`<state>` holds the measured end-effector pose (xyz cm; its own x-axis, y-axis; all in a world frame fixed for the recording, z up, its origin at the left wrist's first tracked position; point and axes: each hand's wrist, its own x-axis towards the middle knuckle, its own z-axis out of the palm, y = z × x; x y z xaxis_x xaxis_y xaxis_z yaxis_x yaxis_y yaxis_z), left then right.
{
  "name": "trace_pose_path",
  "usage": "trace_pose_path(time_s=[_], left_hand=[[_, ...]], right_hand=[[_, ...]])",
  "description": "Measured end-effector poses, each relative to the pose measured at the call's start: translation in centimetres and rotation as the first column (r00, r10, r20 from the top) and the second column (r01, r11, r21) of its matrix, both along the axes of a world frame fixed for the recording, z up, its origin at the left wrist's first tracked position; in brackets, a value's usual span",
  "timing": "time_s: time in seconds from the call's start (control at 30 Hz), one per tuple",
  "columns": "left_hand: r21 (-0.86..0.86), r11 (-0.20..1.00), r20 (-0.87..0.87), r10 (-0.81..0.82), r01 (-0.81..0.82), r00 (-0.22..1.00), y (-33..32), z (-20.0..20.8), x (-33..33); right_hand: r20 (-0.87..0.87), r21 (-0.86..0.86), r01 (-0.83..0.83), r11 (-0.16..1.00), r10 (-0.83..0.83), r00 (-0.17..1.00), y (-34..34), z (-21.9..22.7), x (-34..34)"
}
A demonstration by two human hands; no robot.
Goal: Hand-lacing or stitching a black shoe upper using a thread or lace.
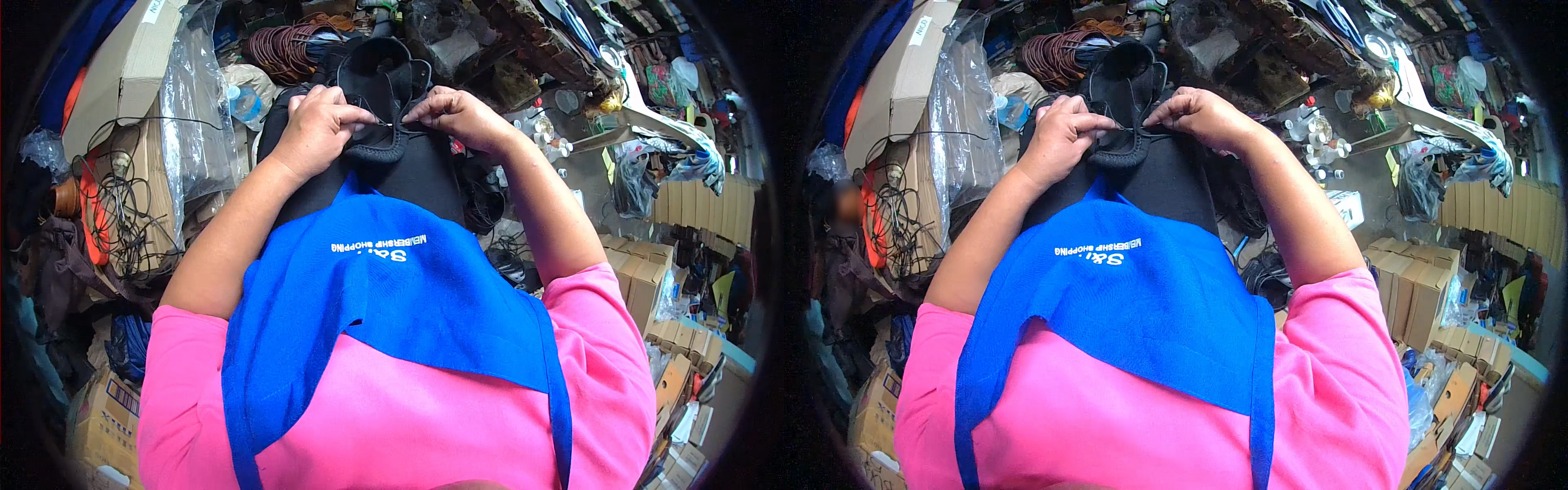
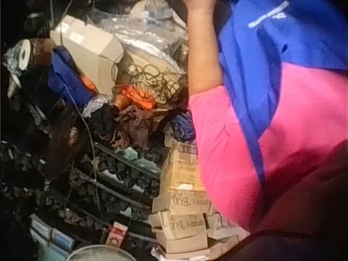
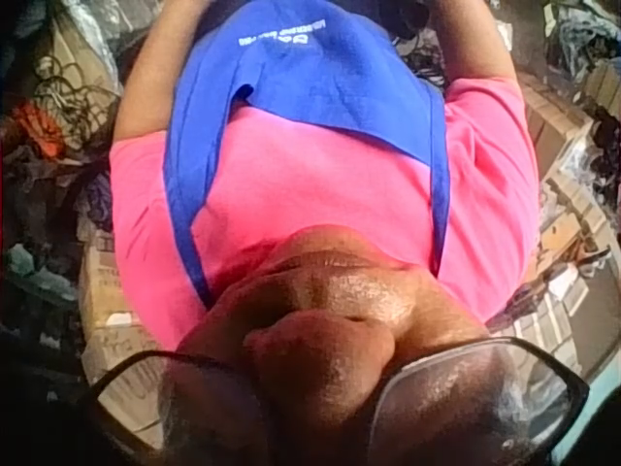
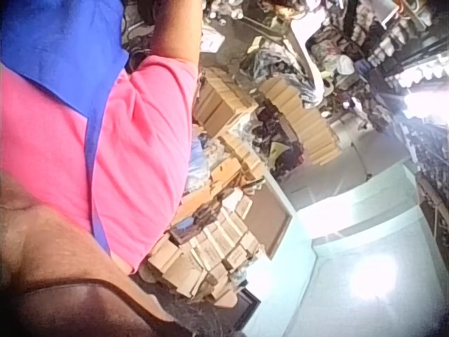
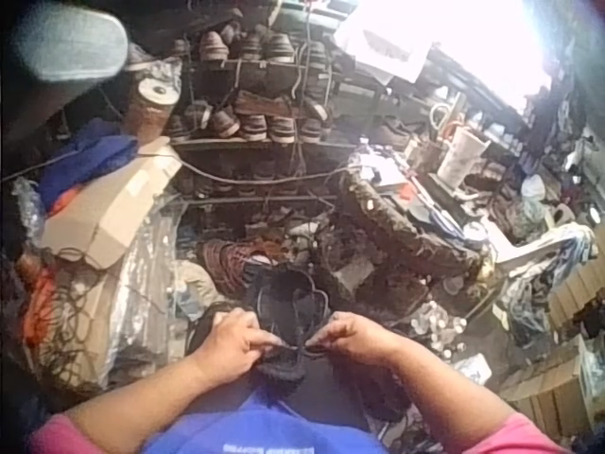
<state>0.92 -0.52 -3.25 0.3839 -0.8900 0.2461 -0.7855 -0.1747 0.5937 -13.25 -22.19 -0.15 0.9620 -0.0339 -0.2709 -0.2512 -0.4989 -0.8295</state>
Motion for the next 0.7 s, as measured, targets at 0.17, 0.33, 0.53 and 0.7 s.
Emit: trace_pose_path(time_s=[0.17,0.33,0.53,0.7], left_hand=[[-0.027,1.000,0.032,-0.013,0.014,0.999,0.0,-0.2,0.0],[0.017,1.000,-0.007,-0.022,0.022,1.000,-0.3,-0.2,-0.3],[-0.031,0.987,0.067,-0.155,0.157,0.986,-1.8,0.2,0.7],[0.017,0.998,0.039,-0.055,0.054,0.998,0.1,1.1,-0.9]], right_hand=[[-0.018,-0.022,-0.011,1.000,0.011,1.000,-0.2,-0.1,0.1],[-0.025,0.008,-0.024,1.000,0.024,0.999,-0.3,-0.3,-0.1],[-0.006,0.021,-0.021,1.000,0.021,1.000,-0.1,-0.2,0.1],[-0.034,-0.016,0.132,0.991,-0.133,0.991,1.9,1.1,-0.9]])
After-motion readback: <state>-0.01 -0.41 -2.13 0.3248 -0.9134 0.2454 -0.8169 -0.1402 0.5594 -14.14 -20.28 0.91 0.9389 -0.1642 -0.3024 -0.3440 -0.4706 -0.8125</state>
